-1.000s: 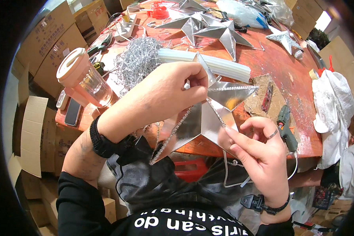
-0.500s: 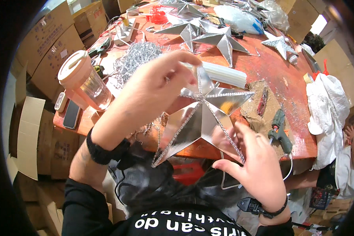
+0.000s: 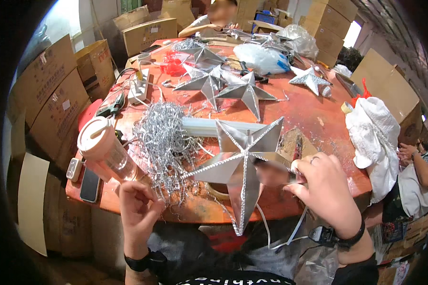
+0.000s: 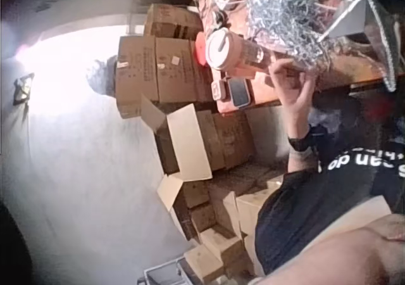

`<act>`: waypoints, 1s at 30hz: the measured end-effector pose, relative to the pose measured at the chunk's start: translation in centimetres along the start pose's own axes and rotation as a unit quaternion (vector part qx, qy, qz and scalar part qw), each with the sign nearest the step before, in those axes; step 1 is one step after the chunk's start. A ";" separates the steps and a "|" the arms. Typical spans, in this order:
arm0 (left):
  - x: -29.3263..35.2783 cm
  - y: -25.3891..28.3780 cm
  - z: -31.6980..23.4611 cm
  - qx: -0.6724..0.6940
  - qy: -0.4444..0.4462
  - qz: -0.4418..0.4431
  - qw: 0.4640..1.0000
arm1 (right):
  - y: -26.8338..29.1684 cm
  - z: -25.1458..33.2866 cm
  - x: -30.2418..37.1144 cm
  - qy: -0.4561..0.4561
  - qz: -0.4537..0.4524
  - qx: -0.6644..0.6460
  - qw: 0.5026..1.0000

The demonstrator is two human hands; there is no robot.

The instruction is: The person uses a hot glue gun to apply adhesive to the edges of a silver, star-shaped decoration. They then press a silver beaded chain onto the glued edges to secure it. The person repeats this process along the star's perimeter, handling the star and the chain with their hands while working at a cluttered table.

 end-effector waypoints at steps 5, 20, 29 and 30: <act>-0.4 1.4 3.8 -0.125 -0.065 0.027 0.990 | 1.1 -2.1 -1.6 0.010 -0.097 0.032 0.995; -1.2 1.9 3.5 -0.166 -0.042 0.056 0.984 | -16.1 -19.7 -18.7 -0.333 -0.016 -0.354 0.874; -0.9 3.2 2.8 -0.143 0.022 0.072 0.987 | -2.3 -12.3 -8.5 -0.056 0.090 -0.370 0.923; -0.7 3.3 3.2 -0.135 0.050 0.073 0.987 | 0.7 -10.9 -4.7 0.000 0.119 -0.393 0.912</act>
Point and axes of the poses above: each hand's wrist, its own x-axis away from the middle knuckle, its own y-axis out of the back of the hand, z = x × y, the point moved 3 cm from there along -x, towards the middle knuckle, and after that the axes turned 10 degrees about x, right-handed, at the moved point
